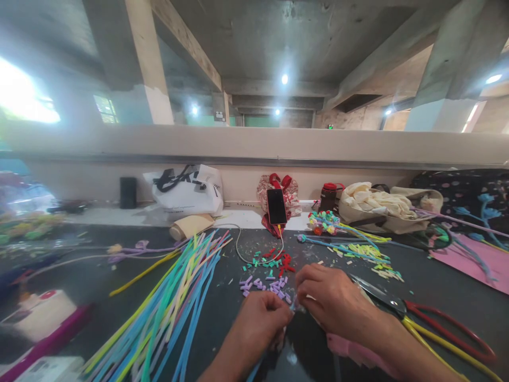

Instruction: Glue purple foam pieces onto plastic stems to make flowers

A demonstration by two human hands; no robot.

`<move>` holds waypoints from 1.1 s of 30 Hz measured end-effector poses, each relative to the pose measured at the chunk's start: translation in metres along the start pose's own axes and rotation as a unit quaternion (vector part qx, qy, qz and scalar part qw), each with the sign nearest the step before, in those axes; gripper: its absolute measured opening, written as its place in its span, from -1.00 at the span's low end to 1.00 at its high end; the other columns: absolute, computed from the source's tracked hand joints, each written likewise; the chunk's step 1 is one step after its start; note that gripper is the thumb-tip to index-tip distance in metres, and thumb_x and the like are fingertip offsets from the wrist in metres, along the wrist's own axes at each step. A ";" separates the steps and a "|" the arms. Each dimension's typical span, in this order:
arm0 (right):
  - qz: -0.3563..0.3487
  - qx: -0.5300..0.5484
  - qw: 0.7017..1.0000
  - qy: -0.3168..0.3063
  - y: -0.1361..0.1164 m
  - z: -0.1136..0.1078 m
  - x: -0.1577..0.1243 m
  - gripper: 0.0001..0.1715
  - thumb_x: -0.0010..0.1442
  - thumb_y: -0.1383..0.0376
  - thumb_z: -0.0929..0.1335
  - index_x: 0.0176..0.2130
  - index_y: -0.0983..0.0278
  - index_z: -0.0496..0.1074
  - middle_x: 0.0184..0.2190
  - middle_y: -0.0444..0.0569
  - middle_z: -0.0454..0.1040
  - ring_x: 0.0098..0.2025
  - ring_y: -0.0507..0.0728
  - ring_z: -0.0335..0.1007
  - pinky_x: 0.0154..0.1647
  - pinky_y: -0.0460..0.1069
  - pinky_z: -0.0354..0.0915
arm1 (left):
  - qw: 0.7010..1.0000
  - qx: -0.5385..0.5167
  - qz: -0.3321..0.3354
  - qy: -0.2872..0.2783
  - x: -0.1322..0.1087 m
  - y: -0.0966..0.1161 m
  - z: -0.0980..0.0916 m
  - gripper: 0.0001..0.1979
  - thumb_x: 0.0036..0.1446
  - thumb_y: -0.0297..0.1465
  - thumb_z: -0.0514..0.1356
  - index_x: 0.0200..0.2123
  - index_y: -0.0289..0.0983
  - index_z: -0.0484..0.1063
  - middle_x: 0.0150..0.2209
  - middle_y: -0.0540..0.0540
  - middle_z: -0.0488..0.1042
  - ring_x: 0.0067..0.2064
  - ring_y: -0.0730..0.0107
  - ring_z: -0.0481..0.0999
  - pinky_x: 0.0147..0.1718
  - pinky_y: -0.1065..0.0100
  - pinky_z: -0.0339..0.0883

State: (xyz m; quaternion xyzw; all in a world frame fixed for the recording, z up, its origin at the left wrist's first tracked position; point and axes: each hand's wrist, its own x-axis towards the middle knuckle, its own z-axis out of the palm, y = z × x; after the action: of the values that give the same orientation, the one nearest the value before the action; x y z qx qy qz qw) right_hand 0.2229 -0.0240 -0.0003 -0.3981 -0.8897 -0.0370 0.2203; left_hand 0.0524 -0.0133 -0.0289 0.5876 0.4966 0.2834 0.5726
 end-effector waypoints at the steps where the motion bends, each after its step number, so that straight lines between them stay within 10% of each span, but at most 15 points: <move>1: 0.001 -0.004 1.000 0.000 0.000 0.001 0.000 -0.80 0.13 0.43 0.24 -0.47 0.25 0.37 -0.36 -0.13 0.42 -0.33 0.02 0.29 -0.33 -0.09 0.15 | 1.000 -0.004 -0.002 -0.003 0.000 0.000 0.000 -0.87 -0.20 -0.42 0.10 -0.71 -0.28 0.25 -0.85 0.16 0.17 -0.80 0.63 0.08 -0.74 0.52 -0.04; 12: -0.025 -0.006 1.000 0.013 0.001 -0.008 0.002 -0.74 0.16 0.42 0.20 -0.42 0.23 0.42 -0.36 -0.10 0.44 -0.33 0.03 0.33 -0.30 -0.07 0.20 | 1.000 -0.019 0.000 0.004 -0.003 0.005 0.000 -0.87 -0.20 -0.42 0.10 -0.70 -0.28 0.25 -0.86 0.16 0.17 -0.82 0.64 0.09 -0.79 0.55 -0.08; 22: 0.041 0.101 0.975 0.194 0.017 -0.014 -0.001 -0.77 0.16 0.40 0.21 -0.24 0.25 0.42 -0.27 0.00 0.40 -0.24 0.06 0.37 -0.23 -0.08 0.30 | 0.984 -0.166 -0.043 -0.056 -0.002 0.010 -0.010 -0.77 -0.18 -0.23 0.16 -0.60 -0.29 0.27 -0.80 0.11 0.29 -0.83 0.66 0.11 -0.86 0.60 -0.10; 33: 0.082 0.126 0.982 0.117 0.005 -0.001 0.001 -0.75 0.16 0.42 0.21 -0.25 0.23 0.43 -0.31 -0.02 0.40 -0.29 0.05 0.37 -0.29 -0.09 0.30 | 0.954 -0.293 -0.032 -0.061 0.000 0.006 -0.013 -0.70 -0.23 -0.21 0.27 -0.56 -0.32 0.32 -0.74 0.09 0.32 -0.76 0.63 0.24 -0.82 0.61 -0.02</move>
State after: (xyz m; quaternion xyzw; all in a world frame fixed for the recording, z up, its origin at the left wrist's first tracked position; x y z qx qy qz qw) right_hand 0.2264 -0.0197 0.0001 -0.4317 -0.8197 0.0479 0.3734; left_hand 0.0426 -0.0074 -0.0204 0.3935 0.3745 0.3617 0.7577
